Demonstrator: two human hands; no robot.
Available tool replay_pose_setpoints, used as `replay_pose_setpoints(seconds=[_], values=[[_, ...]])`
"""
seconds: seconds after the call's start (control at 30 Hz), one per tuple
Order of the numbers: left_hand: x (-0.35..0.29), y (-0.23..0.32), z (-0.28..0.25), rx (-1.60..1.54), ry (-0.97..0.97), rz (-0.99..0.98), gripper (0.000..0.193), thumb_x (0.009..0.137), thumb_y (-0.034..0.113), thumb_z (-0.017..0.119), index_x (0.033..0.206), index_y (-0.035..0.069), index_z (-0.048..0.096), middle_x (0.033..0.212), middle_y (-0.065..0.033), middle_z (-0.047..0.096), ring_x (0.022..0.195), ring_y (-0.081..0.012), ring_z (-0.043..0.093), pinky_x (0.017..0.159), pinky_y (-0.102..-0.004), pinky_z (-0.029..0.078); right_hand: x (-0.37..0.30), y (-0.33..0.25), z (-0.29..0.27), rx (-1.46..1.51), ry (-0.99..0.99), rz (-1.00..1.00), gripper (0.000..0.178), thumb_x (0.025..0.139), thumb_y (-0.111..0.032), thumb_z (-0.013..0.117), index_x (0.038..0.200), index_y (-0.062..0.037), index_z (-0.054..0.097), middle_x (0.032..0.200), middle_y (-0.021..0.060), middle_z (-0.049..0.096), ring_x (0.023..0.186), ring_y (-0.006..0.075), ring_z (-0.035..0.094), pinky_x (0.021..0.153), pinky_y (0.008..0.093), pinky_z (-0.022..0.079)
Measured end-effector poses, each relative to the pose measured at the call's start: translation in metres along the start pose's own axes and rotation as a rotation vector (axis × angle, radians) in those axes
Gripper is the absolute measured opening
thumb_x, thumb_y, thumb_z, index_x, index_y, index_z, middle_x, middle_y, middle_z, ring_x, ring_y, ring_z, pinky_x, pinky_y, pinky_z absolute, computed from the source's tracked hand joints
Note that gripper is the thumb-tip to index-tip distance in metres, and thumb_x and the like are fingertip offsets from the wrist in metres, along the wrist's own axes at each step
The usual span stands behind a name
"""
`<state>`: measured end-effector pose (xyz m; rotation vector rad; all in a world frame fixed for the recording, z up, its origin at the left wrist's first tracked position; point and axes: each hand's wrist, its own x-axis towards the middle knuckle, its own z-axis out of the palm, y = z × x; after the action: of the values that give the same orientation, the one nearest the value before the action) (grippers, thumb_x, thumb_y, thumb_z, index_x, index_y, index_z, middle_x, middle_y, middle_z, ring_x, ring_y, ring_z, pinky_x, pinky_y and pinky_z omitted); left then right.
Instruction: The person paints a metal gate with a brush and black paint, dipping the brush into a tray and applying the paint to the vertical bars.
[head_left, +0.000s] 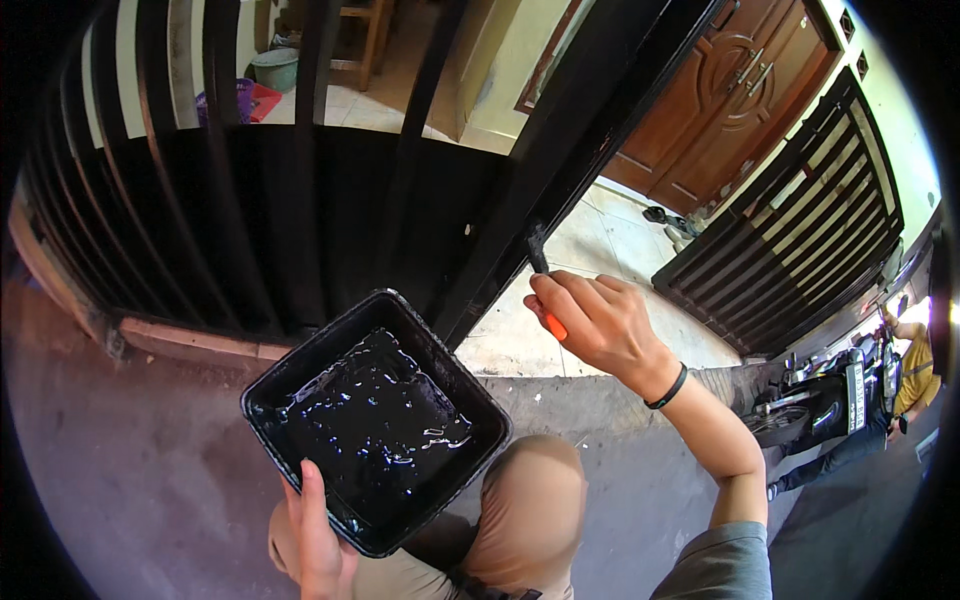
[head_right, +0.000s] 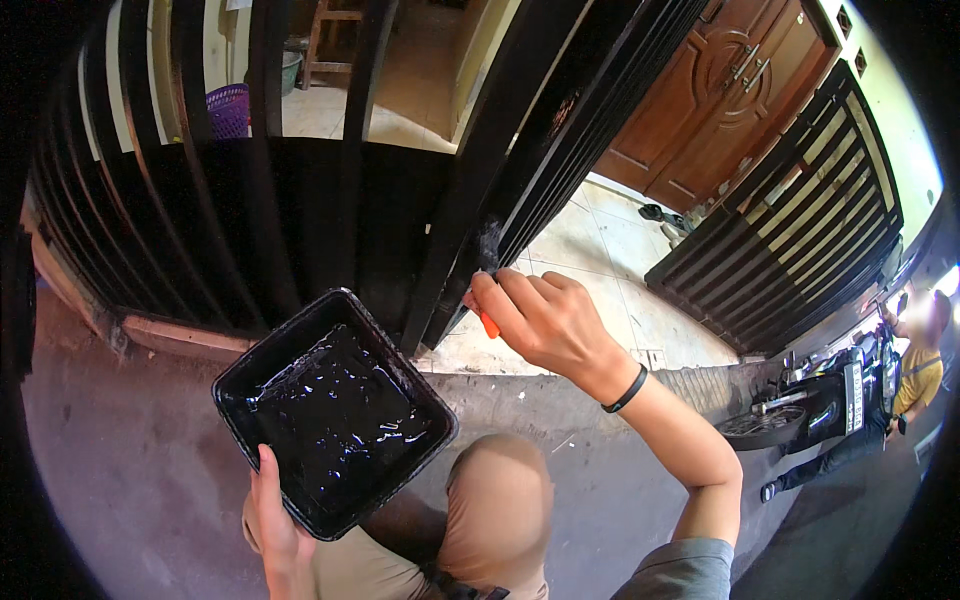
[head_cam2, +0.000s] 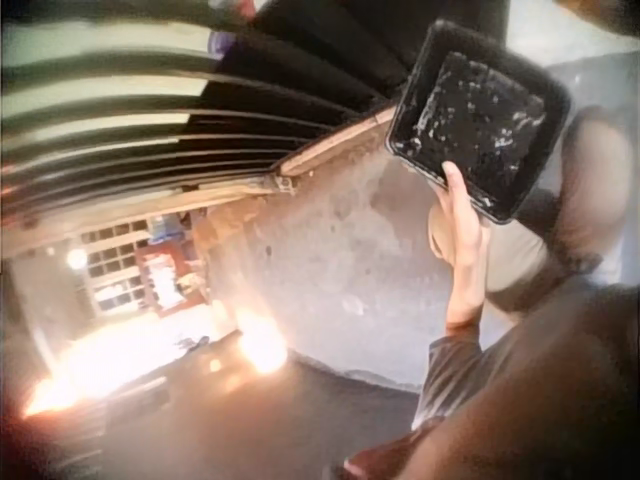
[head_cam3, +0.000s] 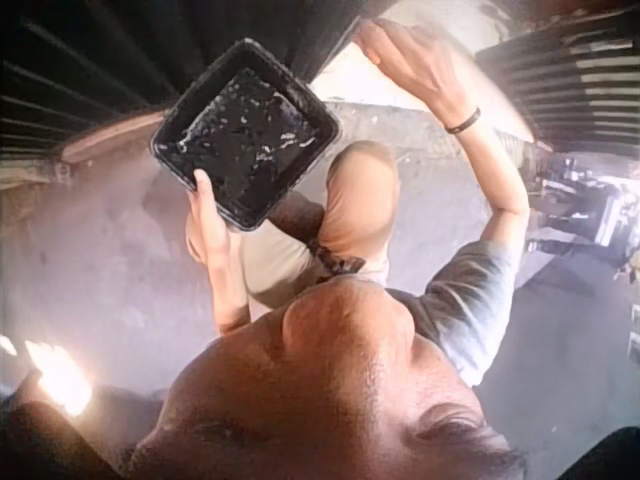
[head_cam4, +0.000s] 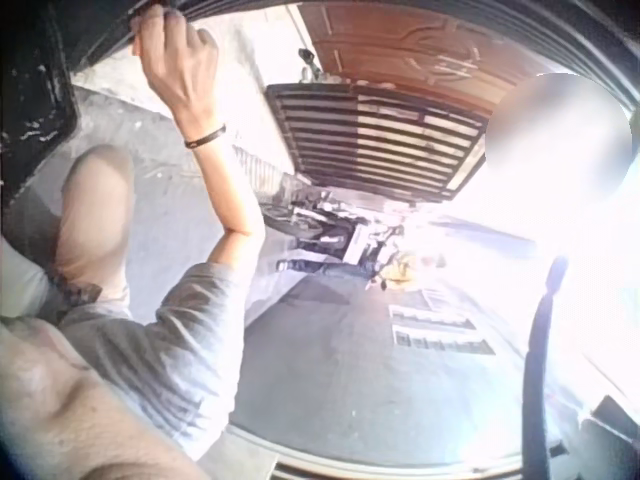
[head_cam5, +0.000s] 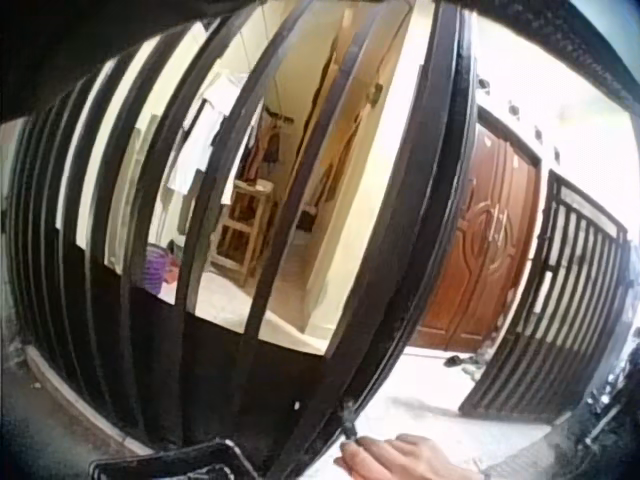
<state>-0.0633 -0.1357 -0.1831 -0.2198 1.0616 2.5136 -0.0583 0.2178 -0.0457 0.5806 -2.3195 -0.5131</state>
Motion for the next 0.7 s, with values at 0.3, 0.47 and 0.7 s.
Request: replay_pose_setpoints(seconds=[0.3, 0.47, 0.7], values=[[-0.003, 0.001, 0.003, 0.029, 0.033, 0.005, 0.057, 0.112, 0.032, 0.055, 0.161, 0.008, 0.035, 0.153, -0.0128, 0.054, 0.135, -0.0267, 0.059, 0.113, -0.0425, 0.052, 0.007, 0.017, 0.004, -0.086, 0.300, 0.107, 0.032, 0.086, -0.011, 0.085, 0.115, -0.0021, 0.073, 0.095, 0.0110, 0.075, 0.061, 0.0189, 0.066, 0.053, 0.0300, 0.051], [-0.003, 0.000, 0.005, 0.016, 0.003, 0.003, 0.056, 0.113, 0.033, 0.054, 0.159, 0.006, 0.038, 0.151, -0.0128, 0.056, 0.134, -0.0262, 0.060, 0.111, -0.0421, 0.053, -0.028, -0.032, 0.031, 0.084, 0.060, 0.261, 0.025, 0.088, -0.014, 0.084, 0.106, -0.0045, 0.071, 0.090, 0.0056, 0.072, 0.059, 0.0179, 0.064, 0.052, 0.0293, 0.052], [-0.002, 0.001, 0.000, 0.048, 0.026, -0.008, 0.056, 0.113, 0.033, 0.053, 0.158, 0.005, 0.038, 0.151, -0.0132, 0.056, 0.133, -0.0262, 0.061, 0.111, -0.0418, 0.052, 0.012, 0.009, -0.010, -0.074, 0.277, 0.258, 0.023, 0.085, -0.009, 0.086, 0.104, -0.0065, 0.073, 0.095, 0.0063, 0.078, 0.068, 0.0184, 0.072, 0.056, 0.0291, 0.055]])
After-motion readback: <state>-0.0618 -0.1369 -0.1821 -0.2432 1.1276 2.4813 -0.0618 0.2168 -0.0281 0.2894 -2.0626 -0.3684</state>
